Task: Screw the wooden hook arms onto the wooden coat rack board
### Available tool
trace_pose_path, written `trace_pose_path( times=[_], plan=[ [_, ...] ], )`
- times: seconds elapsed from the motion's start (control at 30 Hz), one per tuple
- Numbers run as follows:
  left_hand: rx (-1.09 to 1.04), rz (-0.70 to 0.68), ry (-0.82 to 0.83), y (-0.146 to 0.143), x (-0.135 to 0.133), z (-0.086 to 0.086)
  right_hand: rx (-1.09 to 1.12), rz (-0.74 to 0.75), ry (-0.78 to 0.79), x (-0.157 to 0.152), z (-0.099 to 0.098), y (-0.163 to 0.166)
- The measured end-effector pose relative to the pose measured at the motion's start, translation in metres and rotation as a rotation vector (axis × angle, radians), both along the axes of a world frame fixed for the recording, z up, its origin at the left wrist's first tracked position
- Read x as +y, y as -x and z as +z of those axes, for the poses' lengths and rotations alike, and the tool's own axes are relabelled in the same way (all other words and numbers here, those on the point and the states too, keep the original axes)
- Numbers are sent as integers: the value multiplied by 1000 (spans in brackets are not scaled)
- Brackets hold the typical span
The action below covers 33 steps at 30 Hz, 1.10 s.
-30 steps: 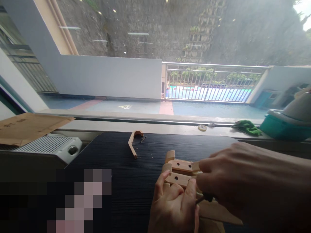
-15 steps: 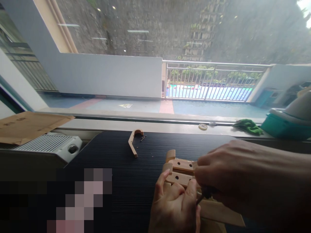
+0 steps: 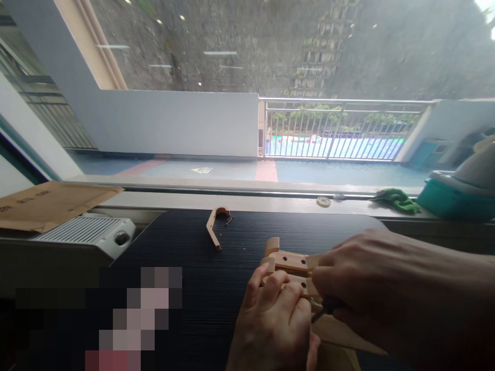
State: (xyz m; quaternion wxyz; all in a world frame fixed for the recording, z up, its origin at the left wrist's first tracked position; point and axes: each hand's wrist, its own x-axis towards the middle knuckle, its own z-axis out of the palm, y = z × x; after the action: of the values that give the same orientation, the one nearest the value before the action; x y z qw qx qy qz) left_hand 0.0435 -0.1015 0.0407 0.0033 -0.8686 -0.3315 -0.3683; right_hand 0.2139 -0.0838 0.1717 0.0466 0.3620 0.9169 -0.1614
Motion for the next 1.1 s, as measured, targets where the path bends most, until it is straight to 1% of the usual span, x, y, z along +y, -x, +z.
trace_pose_path(
  times=[0.1, 0.3, 0.37, 0.43, 0.53, 0.63, 0.7, 0.83, 0.9, 1.0, 1.1],
  plan=[
    [81, -29, 47, 0, 6, 7, 17, 41, 50, 0, 3, 4],
    [124, -1, 130, -3, 9, 11, 27, 9, 65, -3, 10, 12],
    [121, 21, 149, -4, 6, 12, 27, 25, 47, -3, 12, 12],
    [114, 52, 156, -5, 4, 13, -4, 34, -5, -4, 13, 10],
    [101, 71, 143, -6, 2, 13, -61, 8, -84, -7, 17, 8],
    [90, 55, 121, -6, 1, 13, -72, -28, -86, -10, 21, 7],
    [91, 62, 114, -7, 1, 13, -60, -19, -72, -11, 22, 7],
    [82, 77, 93, -9, 1, 12, 7, 79, -39, -10, 17, 9],
    [78, 77, 88, -9, 1, 12, 40, 97, -44, -10, 11, 8],
    [96, 82, 101, -9, 1, 13, 74, 65, -85, -11, 2, 2],
    [116, 79, 121, -8, 1, 15, 71, -39, -139, -12, -1, -3]
  ],
)
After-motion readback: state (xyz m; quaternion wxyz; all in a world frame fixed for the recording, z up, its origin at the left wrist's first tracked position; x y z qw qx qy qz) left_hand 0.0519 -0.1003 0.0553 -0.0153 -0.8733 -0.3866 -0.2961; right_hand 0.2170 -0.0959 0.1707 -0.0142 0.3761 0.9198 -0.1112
